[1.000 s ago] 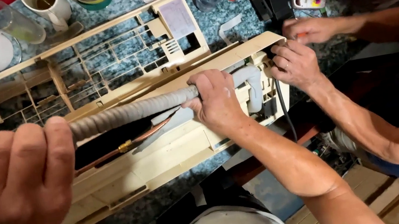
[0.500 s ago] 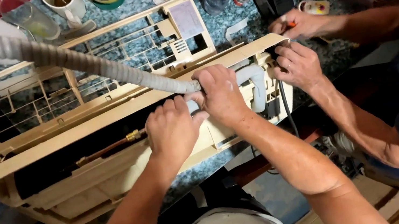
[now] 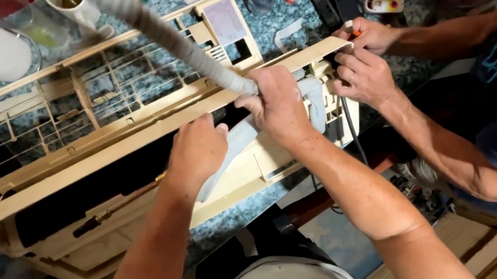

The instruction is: Preparing an indoor air conditioning unit for mounting by disassembling the casing and organizing internal wiring.

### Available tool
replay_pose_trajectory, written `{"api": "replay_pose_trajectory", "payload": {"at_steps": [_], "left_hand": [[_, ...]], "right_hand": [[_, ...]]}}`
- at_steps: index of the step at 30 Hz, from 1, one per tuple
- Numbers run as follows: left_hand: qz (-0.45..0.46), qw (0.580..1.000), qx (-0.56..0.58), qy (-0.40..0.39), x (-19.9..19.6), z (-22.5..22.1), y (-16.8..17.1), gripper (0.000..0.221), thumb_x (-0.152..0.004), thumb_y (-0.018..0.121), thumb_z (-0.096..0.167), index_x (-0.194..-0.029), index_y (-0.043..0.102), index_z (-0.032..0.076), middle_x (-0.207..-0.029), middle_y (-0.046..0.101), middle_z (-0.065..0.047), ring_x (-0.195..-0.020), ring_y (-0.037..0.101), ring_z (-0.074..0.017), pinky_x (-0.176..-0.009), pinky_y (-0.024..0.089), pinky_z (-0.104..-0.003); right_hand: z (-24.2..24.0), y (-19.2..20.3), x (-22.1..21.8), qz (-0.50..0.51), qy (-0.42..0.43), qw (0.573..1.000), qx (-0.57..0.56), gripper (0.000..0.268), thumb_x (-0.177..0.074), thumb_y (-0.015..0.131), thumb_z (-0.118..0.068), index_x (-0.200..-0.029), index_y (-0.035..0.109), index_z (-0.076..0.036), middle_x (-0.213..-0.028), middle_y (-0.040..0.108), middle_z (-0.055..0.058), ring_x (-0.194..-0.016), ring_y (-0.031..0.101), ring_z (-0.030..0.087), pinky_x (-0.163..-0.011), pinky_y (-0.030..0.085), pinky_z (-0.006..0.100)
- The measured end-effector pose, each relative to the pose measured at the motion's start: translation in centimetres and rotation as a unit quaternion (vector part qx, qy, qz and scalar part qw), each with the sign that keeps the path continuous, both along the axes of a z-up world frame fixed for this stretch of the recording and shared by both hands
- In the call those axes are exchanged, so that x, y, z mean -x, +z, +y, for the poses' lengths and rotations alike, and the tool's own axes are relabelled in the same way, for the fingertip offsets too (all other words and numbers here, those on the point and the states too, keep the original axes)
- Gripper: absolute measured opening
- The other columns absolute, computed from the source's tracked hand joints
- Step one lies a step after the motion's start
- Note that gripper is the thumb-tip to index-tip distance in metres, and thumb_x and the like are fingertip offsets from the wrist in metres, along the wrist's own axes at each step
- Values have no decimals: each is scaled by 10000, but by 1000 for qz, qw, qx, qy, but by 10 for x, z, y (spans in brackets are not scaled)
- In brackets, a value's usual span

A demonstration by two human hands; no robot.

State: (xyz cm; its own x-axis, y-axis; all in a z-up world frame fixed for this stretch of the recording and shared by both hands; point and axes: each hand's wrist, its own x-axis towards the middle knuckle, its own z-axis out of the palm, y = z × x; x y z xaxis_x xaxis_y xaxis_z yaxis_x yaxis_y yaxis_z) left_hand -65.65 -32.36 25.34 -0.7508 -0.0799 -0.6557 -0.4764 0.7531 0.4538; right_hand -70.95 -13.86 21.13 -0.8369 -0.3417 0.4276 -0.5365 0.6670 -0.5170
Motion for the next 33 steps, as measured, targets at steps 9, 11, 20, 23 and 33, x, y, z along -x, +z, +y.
{"api": "replay_pose_trajectory", "payload": {"at_steps": [9,11,20,23,33], "left_hand": [[-24,998,0,-58,1,-3,42,561,-1030,452,357,-1467,527,13,-1351,622,-291,-1261,616,-453,-1050,519,-578],[-25,998,0,-57,-1,-2,46,571,-1033,436,345,-1494,495,13,-1382,599,-291,-1283,599,-452,-1067,504,-581],[-6,1000,14,-27,-6,3,32,528,-1043,438,338,-1506,456,87,-1422,574,-191,-1264,539,-463,-988,451,-587],[-3,999,28,-26,-6,0,34,503,-1049,439,358,-1481,515,113,-1357,631,-189,-1219,606,-448,-973,498,-597],[128,985,111,-27,-12,-3,-22,459,-1045,440,550,-1134,703,184,-983,701,-109,-961,735,-370,-856,595,-540]], "right_hand": [[33,18,30,-1,-38,995,95,652,-954,521,-705,-1208,592,-109,-905,601,161,-862,650,434,-777,515,543],[48,40,35,0,-28,994,107,616,-1000,497,-668,-1200,577,-92,-906,634,160,-845,674,415,-784,528,522],[88,99,46,-74,38,989,125,618,-1064,348,-661,-1128,464,-58,-868,556,49,-634,595,147,-533,520,295],[109,89,45,-57,-6,998,30,485,-1088,408,-597,-1214,516,-141,-922,666,-14,-783,677,181,-708,544,326],[68,34,-12,57,157,984,-68,586,-1058,302,-619,-1166,607,-130,-1077,555,125,-1037,568,384,-931,472,491]]}}
